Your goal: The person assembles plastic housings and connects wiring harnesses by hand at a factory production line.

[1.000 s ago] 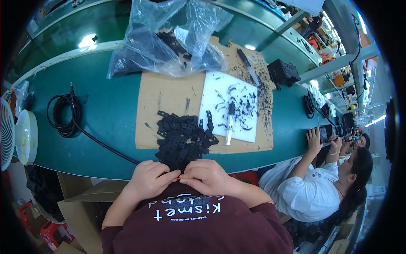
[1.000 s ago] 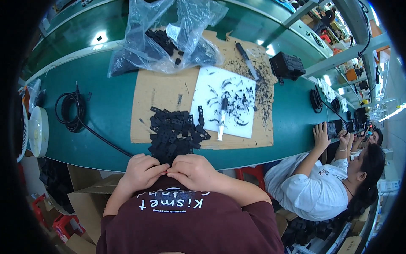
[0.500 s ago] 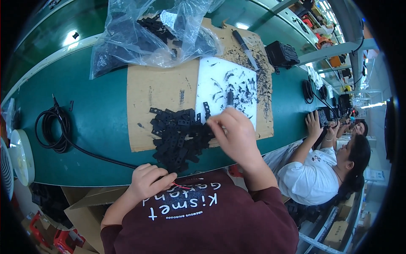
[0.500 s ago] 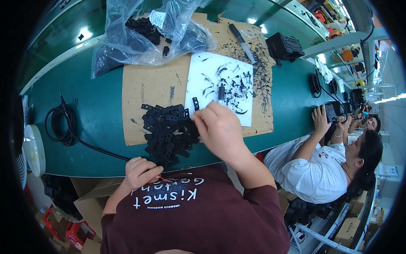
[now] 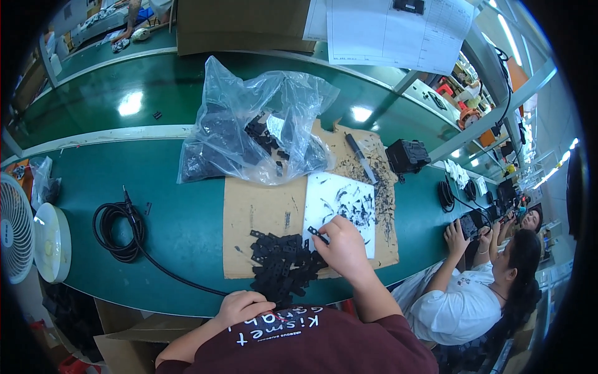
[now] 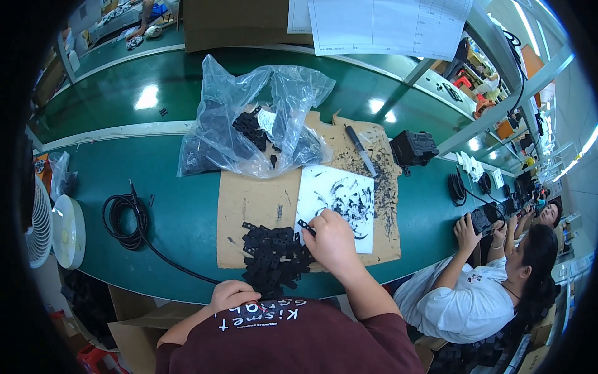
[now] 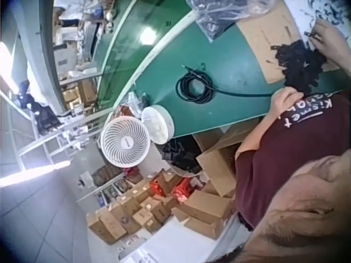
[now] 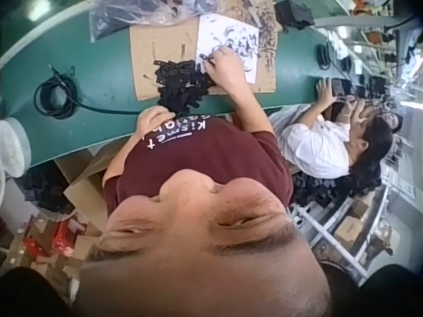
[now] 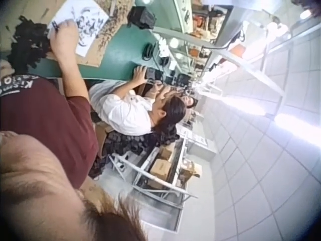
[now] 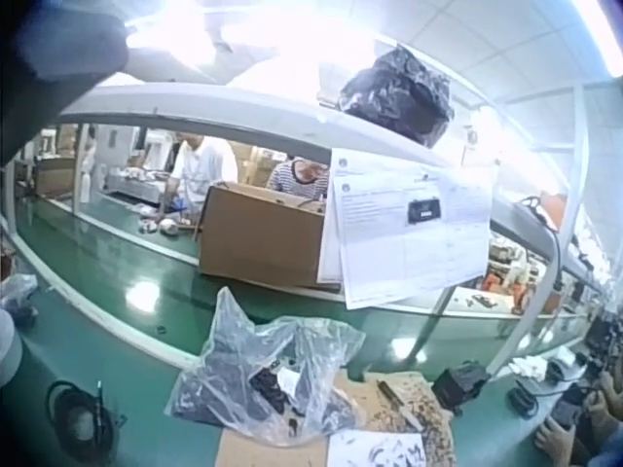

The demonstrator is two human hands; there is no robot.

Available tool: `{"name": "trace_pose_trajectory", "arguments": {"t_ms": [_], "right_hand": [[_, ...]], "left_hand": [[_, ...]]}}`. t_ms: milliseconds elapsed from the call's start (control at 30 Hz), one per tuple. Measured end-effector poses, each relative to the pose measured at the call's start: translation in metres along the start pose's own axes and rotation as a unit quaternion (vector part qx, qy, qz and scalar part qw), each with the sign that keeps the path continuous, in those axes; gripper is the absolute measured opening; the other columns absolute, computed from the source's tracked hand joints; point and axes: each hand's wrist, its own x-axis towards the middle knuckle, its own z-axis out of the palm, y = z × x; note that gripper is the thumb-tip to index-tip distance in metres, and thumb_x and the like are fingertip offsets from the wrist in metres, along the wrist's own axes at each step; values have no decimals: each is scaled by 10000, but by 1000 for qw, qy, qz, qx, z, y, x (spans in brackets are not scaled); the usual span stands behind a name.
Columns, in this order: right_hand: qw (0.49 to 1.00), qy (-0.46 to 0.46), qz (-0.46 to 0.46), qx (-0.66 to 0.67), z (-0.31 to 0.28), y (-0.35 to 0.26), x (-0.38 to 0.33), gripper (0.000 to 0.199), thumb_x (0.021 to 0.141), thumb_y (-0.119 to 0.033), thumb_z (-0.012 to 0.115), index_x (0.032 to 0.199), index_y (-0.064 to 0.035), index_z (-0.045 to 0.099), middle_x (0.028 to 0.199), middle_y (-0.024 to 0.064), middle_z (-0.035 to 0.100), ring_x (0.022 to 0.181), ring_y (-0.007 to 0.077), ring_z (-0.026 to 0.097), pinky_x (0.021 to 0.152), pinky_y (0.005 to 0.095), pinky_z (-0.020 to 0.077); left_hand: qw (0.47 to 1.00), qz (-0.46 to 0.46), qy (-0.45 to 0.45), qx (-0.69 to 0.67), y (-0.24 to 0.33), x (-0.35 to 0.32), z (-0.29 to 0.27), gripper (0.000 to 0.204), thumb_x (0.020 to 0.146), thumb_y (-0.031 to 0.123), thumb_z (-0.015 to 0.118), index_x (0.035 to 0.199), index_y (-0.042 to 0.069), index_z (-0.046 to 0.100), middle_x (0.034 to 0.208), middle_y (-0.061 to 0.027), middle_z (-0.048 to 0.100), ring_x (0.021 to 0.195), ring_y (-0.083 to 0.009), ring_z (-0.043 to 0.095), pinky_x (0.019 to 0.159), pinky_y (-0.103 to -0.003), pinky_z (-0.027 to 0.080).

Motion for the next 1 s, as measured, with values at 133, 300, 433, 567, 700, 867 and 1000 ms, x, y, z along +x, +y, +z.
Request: {"name": "trace_pose_trajectory", "arguments": {"t_ms": [133, 300, 433, 567, 700, 867, 1000], "right_hand": [[981, -33, 35, 187, -8, -15, -3, 146, 741, -71, 692, 843, -10, 606, 707, 72, 571, 580, 149, 540, 539, 270, 448], [925, -142, 35, 349, -15, -41, -13, 164, 771, -37, 684, 910, 6, 610, 766, 39, 599, 674, 63, 564, 589, 217, 459], [818, -220, 16, 532, -4, -49, -18, 89, 873, 22, 592, 958, 41, 607, 916, 65, 621, 810, 102, 622, 707, 223, 505], [730, -238, 102, 633, -4, -46, -20, 154, 886, -4, 592, 1032, 34, 627, 959, 70, 644, 804, 86, 616, 703, 196, 509], [775, -250, 89, 574, -1, -43, -28, 143, 883, -25, 607, 1009, 25, 653, 880, 66, 652, 746, 83, 621, 665, 205, 512], [810, -248, 103, 522, -2, -42, -21, 95, 864, -80, 649, 916, -2, 660, 727, 27, 637, 643, 50, 589, 579, 191, 466], [766, -177, 205, 583, -7, -38, 7, 101, 867, -87, 651, 911, 4, 644, 757, 16, 638, 620, 57, 570, 565, 194, 460]], "left_hand": [[999, -24, 30, -14, -2, 1, 1, 220, 688, 109, 743, 895, 98, 673, 756, -19, 594, 604, -176, 585, 534, -286, 459], [991, -106, 83, 11, 7, 31, -5, 252, 720, 172, 785, 901, 73, 640, 754, -57, 587, 626, -213, 594, 532, -299, 464], [982, -168, 80, -44, 21, 66, -15, 306, 748, 179, 759, 997, 47, 640, 800, -77, 577, 676, -207, 597, 552, -291, 462], [983, -171, 62, -6, 23, 67, -15, 314, 770, 188, 736, 1041, 61, 640, 827, -71, 552, 681, -203, 588, 563, -294, 461], [978, -203, 49, -4, 22, 55, -8, 244, 746, 154, 760, 923, 51, 628, 865, -86, 541, 744, -204, 561, 606, -292, 447], [976, -210, 45, -20, 24, 63, -17, 255, 759, 164, 744, 937, 53, 598, 885, -88, 528, 772, -232, 561, 647, -307, 454], [975, -214, 46, -26, 32, 85, -37, 223, 848, 128, 641, 1038, 39, 567, 924, -103, 502, 807, -250, 535, 700, -320, 448]]}}
